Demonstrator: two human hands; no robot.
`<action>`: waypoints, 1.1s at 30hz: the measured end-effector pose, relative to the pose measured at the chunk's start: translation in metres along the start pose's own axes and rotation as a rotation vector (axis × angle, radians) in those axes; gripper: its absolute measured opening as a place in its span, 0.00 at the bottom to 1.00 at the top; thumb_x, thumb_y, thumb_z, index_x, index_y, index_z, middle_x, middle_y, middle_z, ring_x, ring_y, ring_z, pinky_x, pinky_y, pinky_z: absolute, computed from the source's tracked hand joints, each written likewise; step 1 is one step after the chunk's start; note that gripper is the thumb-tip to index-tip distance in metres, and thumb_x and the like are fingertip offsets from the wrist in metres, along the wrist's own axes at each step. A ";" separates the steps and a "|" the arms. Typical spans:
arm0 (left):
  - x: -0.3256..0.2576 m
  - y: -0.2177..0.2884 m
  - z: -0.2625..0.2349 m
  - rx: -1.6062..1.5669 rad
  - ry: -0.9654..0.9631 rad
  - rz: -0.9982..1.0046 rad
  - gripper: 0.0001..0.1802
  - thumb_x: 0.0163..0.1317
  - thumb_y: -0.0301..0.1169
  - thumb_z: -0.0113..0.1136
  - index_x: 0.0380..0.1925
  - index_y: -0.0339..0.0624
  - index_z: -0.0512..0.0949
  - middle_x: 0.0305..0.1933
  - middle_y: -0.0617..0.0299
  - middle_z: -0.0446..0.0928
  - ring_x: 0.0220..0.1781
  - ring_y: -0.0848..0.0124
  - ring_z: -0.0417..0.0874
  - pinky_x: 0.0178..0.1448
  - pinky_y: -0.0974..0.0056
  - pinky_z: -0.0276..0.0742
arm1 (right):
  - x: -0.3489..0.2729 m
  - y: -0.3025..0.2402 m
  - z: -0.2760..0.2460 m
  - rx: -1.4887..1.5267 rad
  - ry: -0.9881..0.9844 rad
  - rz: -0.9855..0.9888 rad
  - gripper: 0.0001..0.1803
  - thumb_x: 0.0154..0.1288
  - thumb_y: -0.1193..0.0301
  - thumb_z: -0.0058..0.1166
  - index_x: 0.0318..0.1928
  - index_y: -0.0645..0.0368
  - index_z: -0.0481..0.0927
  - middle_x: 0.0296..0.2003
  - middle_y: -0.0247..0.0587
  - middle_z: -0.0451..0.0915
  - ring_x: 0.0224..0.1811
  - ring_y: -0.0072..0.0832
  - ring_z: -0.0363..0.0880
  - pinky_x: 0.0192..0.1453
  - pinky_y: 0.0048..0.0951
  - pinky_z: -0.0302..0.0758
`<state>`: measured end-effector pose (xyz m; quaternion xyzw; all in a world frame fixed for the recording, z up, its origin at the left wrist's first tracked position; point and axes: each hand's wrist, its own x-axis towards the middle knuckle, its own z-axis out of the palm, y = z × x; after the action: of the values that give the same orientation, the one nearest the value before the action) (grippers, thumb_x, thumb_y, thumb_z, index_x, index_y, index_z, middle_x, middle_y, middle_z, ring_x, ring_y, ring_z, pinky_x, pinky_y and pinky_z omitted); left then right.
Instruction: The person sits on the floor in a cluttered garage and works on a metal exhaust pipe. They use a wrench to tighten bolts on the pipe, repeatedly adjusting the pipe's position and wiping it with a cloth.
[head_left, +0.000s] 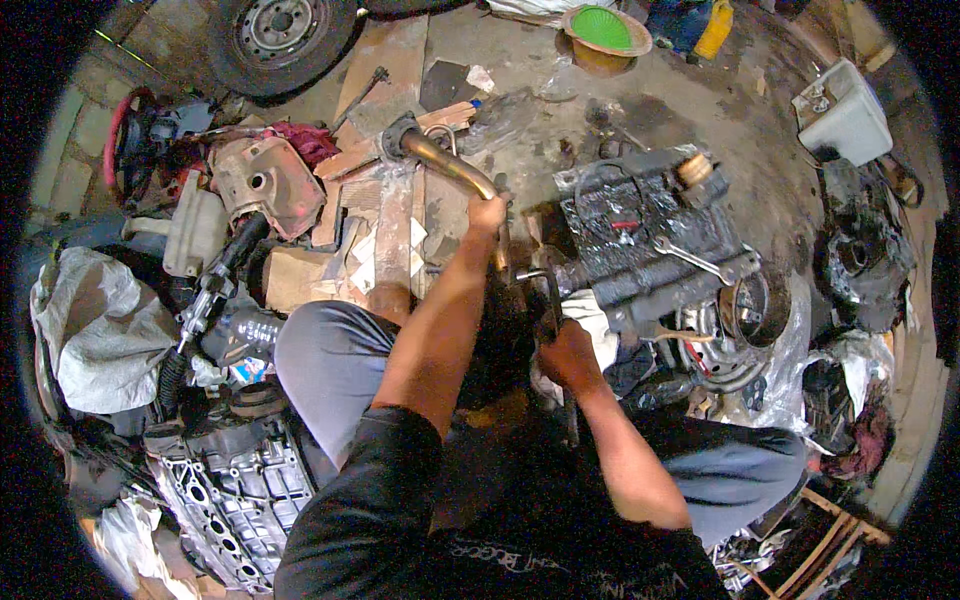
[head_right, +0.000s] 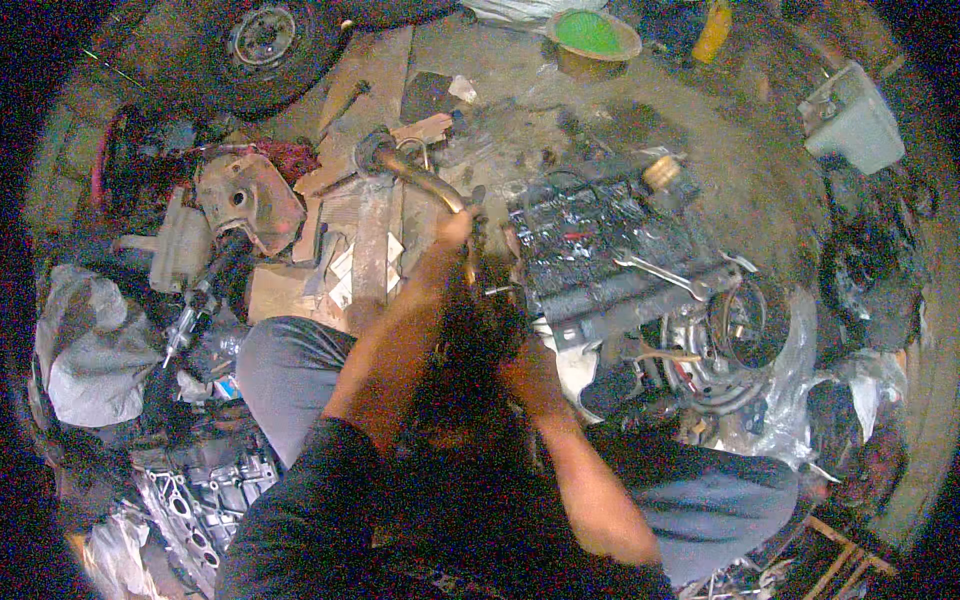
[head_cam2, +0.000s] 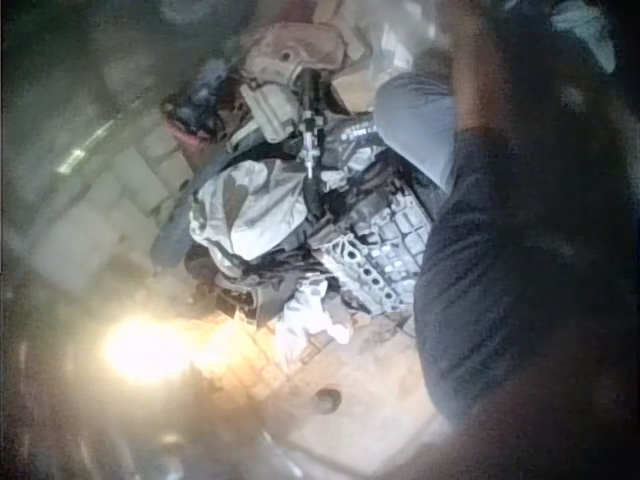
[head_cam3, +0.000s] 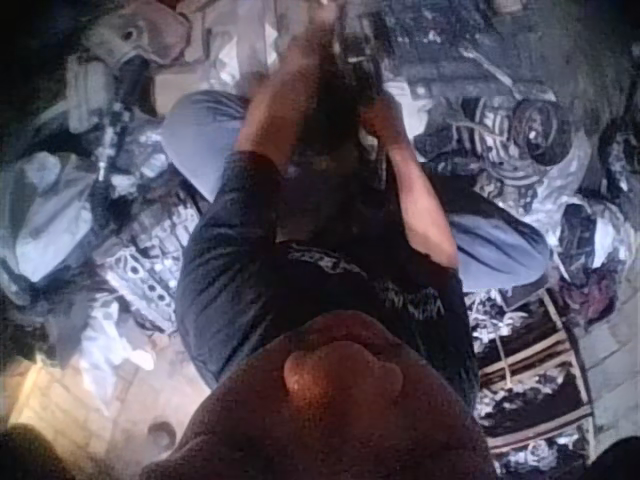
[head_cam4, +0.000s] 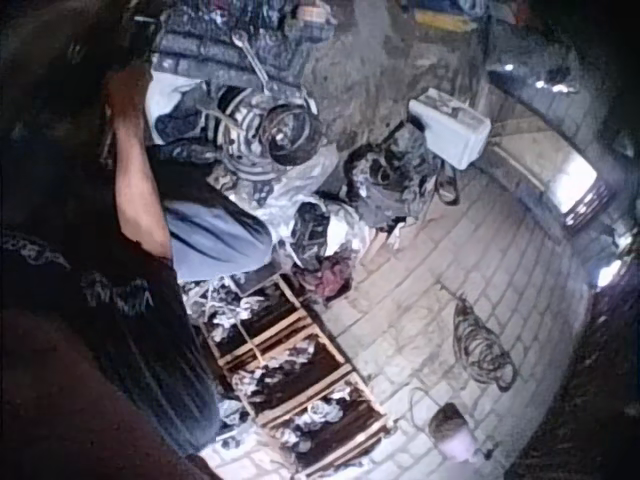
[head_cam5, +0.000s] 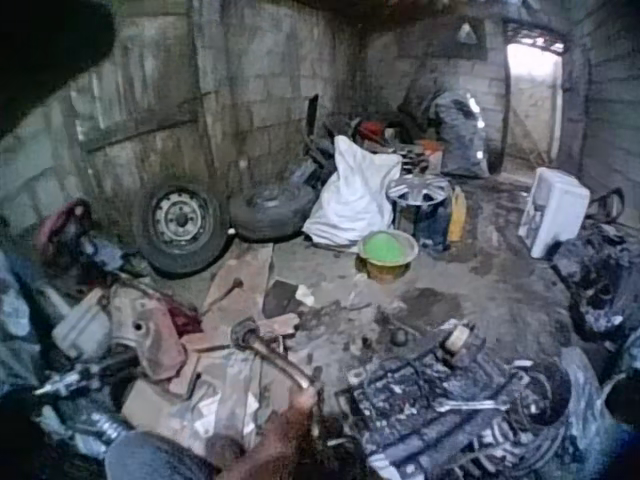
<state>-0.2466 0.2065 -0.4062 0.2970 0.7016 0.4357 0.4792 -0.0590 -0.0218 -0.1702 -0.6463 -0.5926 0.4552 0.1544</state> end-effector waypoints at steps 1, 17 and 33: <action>-0.011 0.007 0.026 0.027 0.004 0.068 0.19 0.47 0.31 0.70 0.38 0.31 0.80 0.35 0.53 0.82 0.32 0.62 0.82 0.40 0.57 0.77 | 0.011 0.012 -0.003 -0.039 0.001 0.030 0.16 0.54 0.68 0.56 0.34 0.74 0.76 0.33 0.69 0.79 0.42 0.60 0.79 0.46 0.50 0.76; -0.026 -0.001 0.083 -0.052 -0.092 0.183 0.50 0.50 0.28 0.67 0.69 0.40 0.46 0.54 0.42 0.74 0.54 0.51 0.78 0.52 0.54 0.77 | 0.021 0.077 0.008 0.102 0.114 0.145 0.16 0.54 0.80 0.44 0.43 0.70 0.77 0.38 0.64 0.81 0.44 0.56 0.80 0.48 0.44 0.74; -0.046 -0.006 0.111 0.209 -0.046 0.236 0.39 0.46 0.34 0.71 0.58 0.37 0.64 0.50 0.41 0.77 0.51 0.45 0.79 0.54 0.50 0.75 | 0.036 0.092 0.011 -0.087 0.171 0.202 0.15 0.54 0.77 0.49 0.42 0.73 0.77 0.40 0.68 0.79 0.46 0.55 0.79 0.49 0.45 0.75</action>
<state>-0.1266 0.2023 -0.4104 0.4355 0.6923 0.4064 0.4072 -0.0138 -0.0164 -0.2586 -0.7453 -0.5283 0.3856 0.1295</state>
